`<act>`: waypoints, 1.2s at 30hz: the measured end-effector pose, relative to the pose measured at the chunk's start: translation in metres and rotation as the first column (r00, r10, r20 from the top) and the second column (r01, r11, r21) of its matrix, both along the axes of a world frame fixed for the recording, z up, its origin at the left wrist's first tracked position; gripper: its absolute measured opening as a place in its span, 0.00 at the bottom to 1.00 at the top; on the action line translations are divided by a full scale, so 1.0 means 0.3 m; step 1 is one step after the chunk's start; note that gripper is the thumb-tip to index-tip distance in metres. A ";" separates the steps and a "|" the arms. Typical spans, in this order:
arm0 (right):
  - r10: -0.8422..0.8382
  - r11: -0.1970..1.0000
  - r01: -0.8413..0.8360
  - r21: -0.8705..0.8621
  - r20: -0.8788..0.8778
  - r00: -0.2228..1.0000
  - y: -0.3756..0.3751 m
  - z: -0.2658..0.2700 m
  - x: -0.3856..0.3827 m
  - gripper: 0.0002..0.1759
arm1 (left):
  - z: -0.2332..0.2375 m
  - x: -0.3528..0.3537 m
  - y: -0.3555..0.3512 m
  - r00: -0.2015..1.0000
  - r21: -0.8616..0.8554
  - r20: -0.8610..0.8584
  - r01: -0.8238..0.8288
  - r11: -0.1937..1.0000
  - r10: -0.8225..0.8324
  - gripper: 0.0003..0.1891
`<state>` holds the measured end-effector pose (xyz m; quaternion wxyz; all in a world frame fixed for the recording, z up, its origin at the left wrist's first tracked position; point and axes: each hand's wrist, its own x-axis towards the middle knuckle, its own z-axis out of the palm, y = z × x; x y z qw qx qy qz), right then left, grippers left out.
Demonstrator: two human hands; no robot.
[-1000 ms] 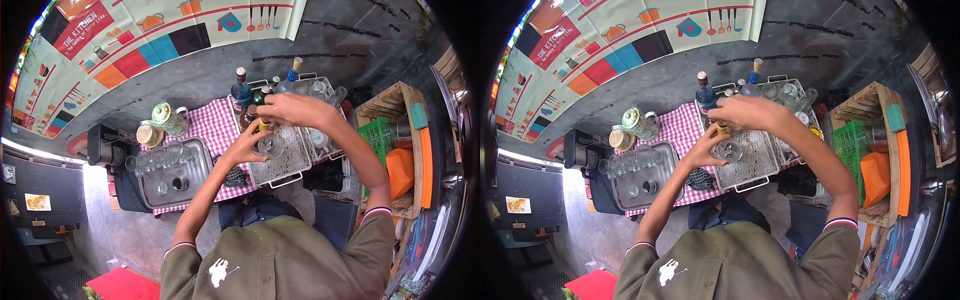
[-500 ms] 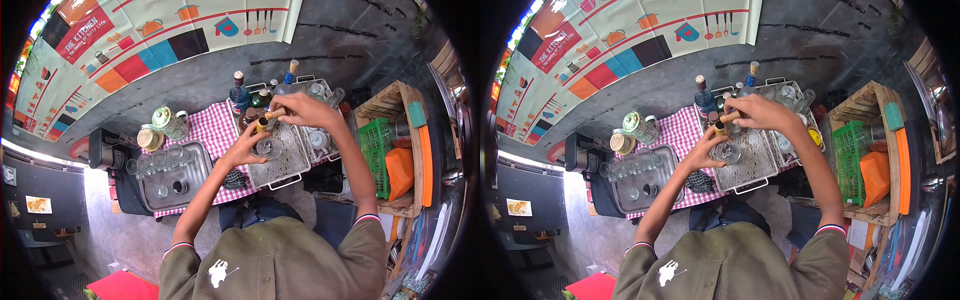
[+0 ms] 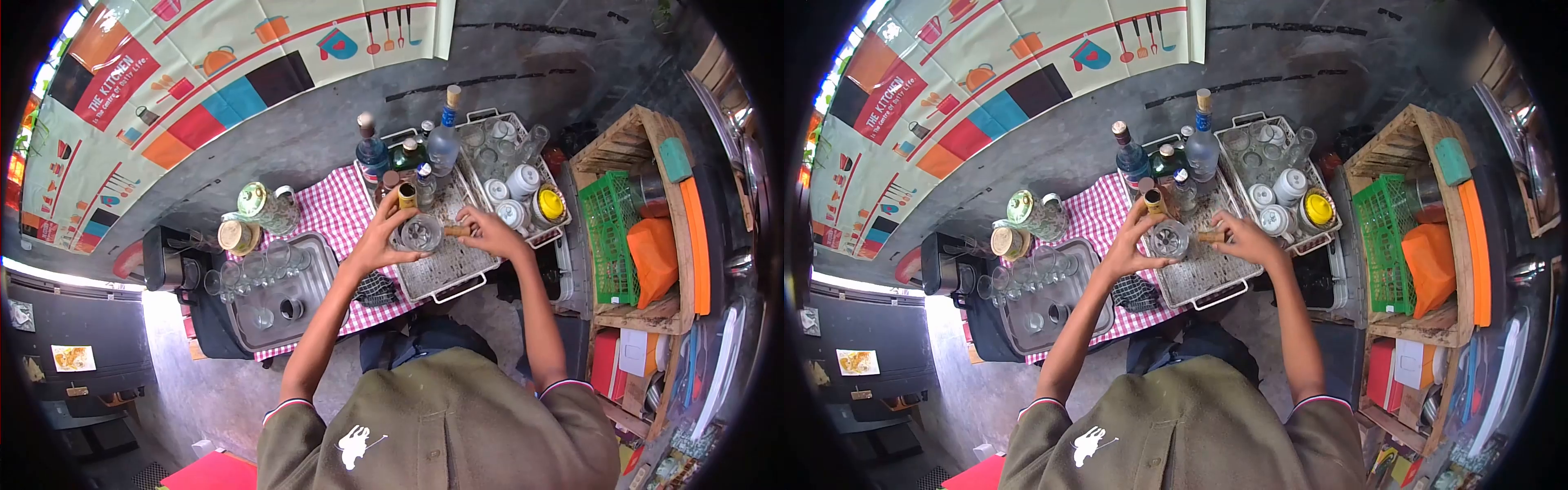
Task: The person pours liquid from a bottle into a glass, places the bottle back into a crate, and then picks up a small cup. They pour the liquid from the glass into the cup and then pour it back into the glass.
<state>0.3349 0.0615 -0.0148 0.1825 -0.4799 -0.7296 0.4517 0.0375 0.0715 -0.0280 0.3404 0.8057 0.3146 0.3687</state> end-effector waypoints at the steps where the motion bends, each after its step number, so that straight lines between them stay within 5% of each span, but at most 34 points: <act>1: 0.000 1.000 0.000 -0.017 0.002 1.000 -0.015 -0.041 -0.004 0.21 | -0.006 -0.002 0.000 1.000 0.005 0.022 -0.014 1.000 0.014 0.41; 15: 0.231 0.972 -0.225 -0.062 0.127 0.965 -0.088 -0.512 -0.141 0.19 | -0.057 -0.086 -0.149 0.951 -0.056 0.119 -0.281 0.958 0.286 0.38; 26: 0.209 0.978 -0.205 -0.042 0.217 0.953 -0.135 -0.595 -0.248 0.17 | -0.158 -0.143 -0.327 0.855 -0.143 -0.060 -0.518 0.843 0.515 0.38; 36: 0.182 0.983 -0.166 -0.079 0.290 0.940 -0.137 -0.572 -0.255 0.18 | -0.199 -0.114 -0.391 0.843 -0.257 -0.009 -0.521 0.814 0.537 0.37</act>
